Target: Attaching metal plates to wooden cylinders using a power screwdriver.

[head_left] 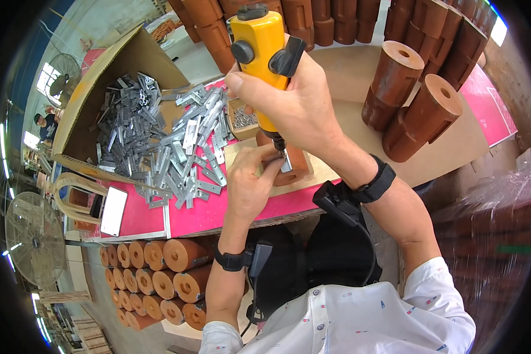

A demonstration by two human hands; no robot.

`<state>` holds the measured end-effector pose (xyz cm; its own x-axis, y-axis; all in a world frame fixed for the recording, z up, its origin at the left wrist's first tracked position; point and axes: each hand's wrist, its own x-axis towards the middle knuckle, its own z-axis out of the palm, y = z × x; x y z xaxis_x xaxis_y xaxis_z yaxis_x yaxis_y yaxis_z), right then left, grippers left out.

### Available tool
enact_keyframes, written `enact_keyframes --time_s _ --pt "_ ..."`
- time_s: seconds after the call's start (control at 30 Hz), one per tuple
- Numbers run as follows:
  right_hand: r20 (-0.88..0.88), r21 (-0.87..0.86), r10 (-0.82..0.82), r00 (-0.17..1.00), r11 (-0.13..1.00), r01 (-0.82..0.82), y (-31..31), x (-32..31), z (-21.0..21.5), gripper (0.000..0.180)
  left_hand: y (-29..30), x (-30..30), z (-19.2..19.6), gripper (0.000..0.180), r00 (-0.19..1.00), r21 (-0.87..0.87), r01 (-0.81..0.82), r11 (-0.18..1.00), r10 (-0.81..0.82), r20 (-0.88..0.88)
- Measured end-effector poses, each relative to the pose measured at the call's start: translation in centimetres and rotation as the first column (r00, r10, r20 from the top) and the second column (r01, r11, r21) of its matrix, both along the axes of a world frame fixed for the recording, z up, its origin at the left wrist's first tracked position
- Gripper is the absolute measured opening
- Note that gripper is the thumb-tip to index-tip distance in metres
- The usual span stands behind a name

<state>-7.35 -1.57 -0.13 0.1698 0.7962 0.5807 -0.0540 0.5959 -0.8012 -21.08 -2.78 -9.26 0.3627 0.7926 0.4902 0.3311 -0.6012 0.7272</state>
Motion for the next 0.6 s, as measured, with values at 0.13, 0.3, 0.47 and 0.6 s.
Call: enact_keyframes --time_s 0.13,0.3,0.47,0.6 --pt "0.035 0.005 -0.017 0.999 1.000 0.017 0.06 -0.03 -0.08 0.047 -0.04 -0.10 -0.05 0.022 1.000 -0.009 -0.004 1.000 0.004 -0.001" --pt "0.035 0.010 -0.027 0.999 1.000 0.026 0.22 -0.06 -0.41 0.049 -0.14 -0.06 0.15 0.023 1.000 -0.045 -0.017 0.999 0.016 -0.019" --pt "0.101 0.041 -0.075 0.992 0.997 0.071 0.19 0.01 -0.52 0.050 -0.13 -0.07 0.21 0.022 1.000 -0.036 -0.015 0.999 0.014 -0.026" --pt "0.107 0.070 -0.093 0.990 0.994 0.086 0.10 -0.20 -0.61 0.051 0.05 -0.76 -0.10 0.038 0.997 -0.111 0.010 0.994 -0.018 -0.069"
